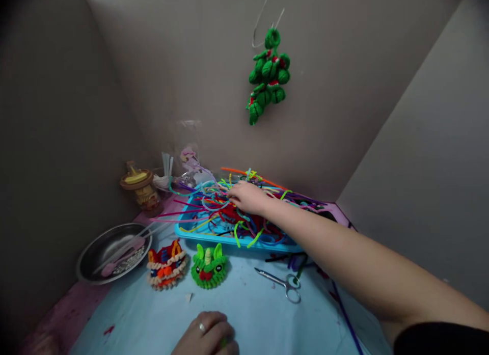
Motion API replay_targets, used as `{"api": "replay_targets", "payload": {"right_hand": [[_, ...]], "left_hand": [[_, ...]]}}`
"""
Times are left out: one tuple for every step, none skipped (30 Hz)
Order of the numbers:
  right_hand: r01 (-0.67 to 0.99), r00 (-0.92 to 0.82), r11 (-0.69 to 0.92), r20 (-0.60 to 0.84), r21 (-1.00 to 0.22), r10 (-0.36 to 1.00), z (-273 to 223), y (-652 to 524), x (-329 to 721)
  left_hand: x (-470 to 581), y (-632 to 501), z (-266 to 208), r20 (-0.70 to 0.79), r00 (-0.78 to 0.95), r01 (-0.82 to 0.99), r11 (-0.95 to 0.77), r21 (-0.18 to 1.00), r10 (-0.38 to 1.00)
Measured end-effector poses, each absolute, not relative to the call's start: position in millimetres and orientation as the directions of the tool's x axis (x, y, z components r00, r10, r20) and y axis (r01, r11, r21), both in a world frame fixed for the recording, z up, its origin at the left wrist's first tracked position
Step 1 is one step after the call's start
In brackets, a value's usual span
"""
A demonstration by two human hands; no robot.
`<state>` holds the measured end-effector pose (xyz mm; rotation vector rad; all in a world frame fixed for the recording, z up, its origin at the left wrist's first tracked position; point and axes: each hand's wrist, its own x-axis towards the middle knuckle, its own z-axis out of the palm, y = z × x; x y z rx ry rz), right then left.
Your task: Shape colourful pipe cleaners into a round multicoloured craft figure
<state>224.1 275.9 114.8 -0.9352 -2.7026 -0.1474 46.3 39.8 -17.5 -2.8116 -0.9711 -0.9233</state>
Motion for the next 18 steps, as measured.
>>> {"api": "replay_targets", "payload": {"right_hand": [[0.618, -0.766, 0.785, 0.258, 0.045, 0.589, 113, 276, 217], [0.621, -0.773, 0.78, 0.225, 0.081, 0.593, 110, 276, 211], [0.627, -0.775, 0.77, 0.192, 0.114, 0.602, 108, 276, 205], [0.638, -0.769, 0.757, 0.161, 0.143, 0.618, 106, 276, 201], [0.649, -0.76, 0.741, 0.137, 0.169, 0.635, 104, 278, 198], [0.659, -0.751, 0.726, 0.118, 0.195, 0.65, 103, 279, 196], [0.666, -0.742, 0.712, 0.102, 0.223, 0.662, 102, 281, 195], [0.665, -0.739, 0.703, 0.088, 0.251, 0.668, 103, 283, 196], [0.655, -0.744, 0.703, 0.073, 0.277, 0.664, 104, 284, 197], [0.637, -0.756, 0.711, 0.06, 0.299, 0.652, 106, 285, 199], [0.616, -0.771, 0.721, 0.054, 0.317, 0.634, 109, 285, 202], [0.595, -0.788, 0.733, 0.058, 0.33, 0.613, 113, 284, 205], [0.578, -0.803, 0.742, 0.078, 0.339, 0.59, 118, 282, 208], [0.567, -0.816, 0.749, 0.109, 0.342, 0.568, 124, 279, 211], [0.566, -0.821, 0.75, 0.151, 0.342, 0.551, 130, 277, 214], [0.571, -0.82, 0.749, 0.198, 0.336, 0.537, 136, 273, 217], [0.579, -0.816, 0.748, 0.245, 0.326, 0.524, 142, 270, 220], [0.591, -0.804, 0.742, 0.296, 0.316, 0.515, 148, 267, 224]], "left_hand": [[47, 40, -15, 0.547, 0.636, 0.569, -0.809, 0.144, 0.544], [47, 40, -12, 0.549, 0.642, 0.569, -0.813, 0.128, 0.535], [48, 40, -11, 0.557, 0.645, 0.567, -0.816, 0.112, 0.524], [48, 40, -10, 0.566, 0.643, 0.568, -0.817, 0.099, 0.516], [48, 40, -9, 0.574, 0.64, 0.569, -0.817, 0.092, 0.51], [48, 40, -9, 0.577, 0.64, 0.568, -0.818, 0.09, 0.508], [48, 40, -9, 0.576, 0.64, 0.567, -0.818, 0.092, 0.508], [48, 39, -9, 0.574, 0.64, 0.567, -0.818, 0.097, 0.511], [48, 39, -10, 0.568, 0.642, 0.566, -0.818, 0.102, 0.515], [48, 39, -10, 0.567, 0.642, 0.565, -0.818, 0.106, 0.516], [48, 39, -10, 0.572, 0.64, 0.562, -0.82, 0.106, 0.513], [48, 39, -11, 0.575, 0.639, 0.562, -0.82, 0.105, 0.511], [48, 39, -11, 0.575, 0.642, 0.559, -0.823, 0.102, 0.507], [48, 39, -12, 0.573, 0.646, 0.555, -0.826, 0.1, 0.503], [48, 38, -12, 0.572, 0.65, 0.551, -0.829, 0.1, 0.501], [48, 38, -12, 0.568, 0.654, 0.544, -0.832, 0.106, 0.5], [47, 38, -12, 0.558, 0.658, 0.539, -0.834, 0.12, 0.506], [47, 37, -10, 0.544, 0.66, 0.536, -0.832, 0.142, 0.518]]}}
